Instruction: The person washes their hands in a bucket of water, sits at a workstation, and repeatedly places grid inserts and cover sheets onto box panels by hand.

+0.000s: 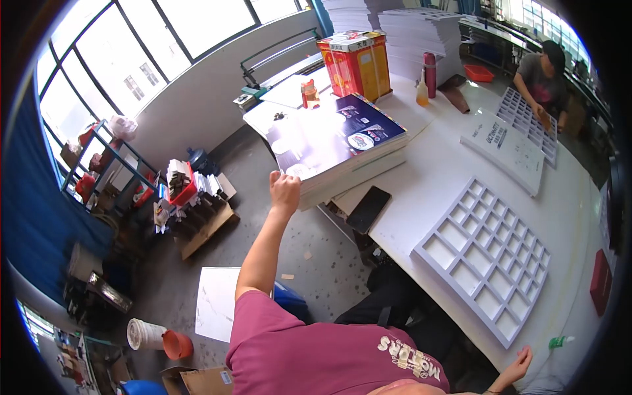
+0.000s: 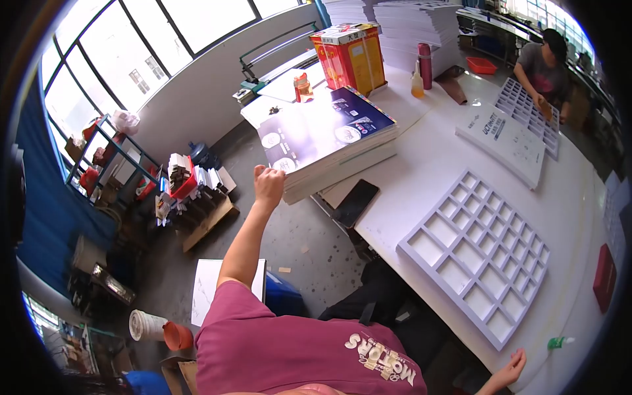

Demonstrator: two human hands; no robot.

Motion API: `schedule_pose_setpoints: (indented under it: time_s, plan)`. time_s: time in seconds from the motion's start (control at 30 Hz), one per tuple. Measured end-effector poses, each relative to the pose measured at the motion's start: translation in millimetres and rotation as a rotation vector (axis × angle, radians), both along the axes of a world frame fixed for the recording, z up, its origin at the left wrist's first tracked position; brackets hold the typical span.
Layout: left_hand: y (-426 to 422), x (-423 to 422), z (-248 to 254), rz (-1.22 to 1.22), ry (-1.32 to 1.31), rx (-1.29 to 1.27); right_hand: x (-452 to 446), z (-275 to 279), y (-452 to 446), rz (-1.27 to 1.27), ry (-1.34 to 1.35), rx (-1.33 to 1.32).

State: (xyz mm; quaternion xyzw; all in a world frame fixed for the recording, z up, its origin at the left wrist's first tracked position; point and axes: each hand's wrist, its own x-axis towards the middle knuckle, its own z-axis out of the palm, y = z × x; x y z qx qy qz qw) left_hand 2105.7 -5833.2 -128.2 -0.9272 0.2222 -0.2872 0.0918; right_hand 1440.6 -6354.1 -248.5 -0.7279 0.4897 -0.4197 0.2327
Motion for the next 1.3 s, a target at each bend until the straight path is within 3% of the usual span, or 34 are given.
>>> schedule_pose_setpoints:
  time_s: [0.07,0.2,0.3,0.4,0.47,0.5,0.63,0.77,0.97,1.03,1.17,1.23,1.3]
  plan:
    - [-5,-3,19,0.021,0.072,0.016,9,5,-4,0.021,-0.035,-0.057]
    - [-40,-24,57,-0.25,-0.25,-0.028,19,21,-3,0.018,-0.048,-0.103]
    - [-83,-62,45,-0.494,-0.27,0.05,31,28,-4,0.03,-0.095,-0.106]
    - [-101,-87,43,-0.488,0.261,0.042,48,28,1,0.08,-0.094,-0.095]
    - [-85,-71,39,-0.494,0.277,0.013,55,37,8,0.111,-0.043,-0.102]
    - [-78,-66,54,-0.295,0.455,0.097,58,46,15,0.125,-0.007,-0.112]
    - [-9,-16,49,0.163,0.451,0.163,47,43,16,0.103,0.009,-0.114]
    - [21,-2,18,-0.049,0.31,0.108,51,34,16,0.112,-0.097,-0.053]
    - [-6,-29,26,-0.423,-0.159,0.078,97,42,23,0.246,-0.174,-0.107]
    - [-25,-30,39,-0.46,-0.324,0.07,112,60,31,0.277,-0.2,-0.128]
    - [-61,-15,80,-0.419,-0.404,0.192,140,113,49,0.311,-0.161,-0.268]
    - [-92,-7,120,-0.477,-0.571,0.174,152,131,56,0.358,-0.208,-0.289]
    - [-126,-10,165,-0.394,-0.504,0.163,164,147,63,0.388,-0.194,-0.322]
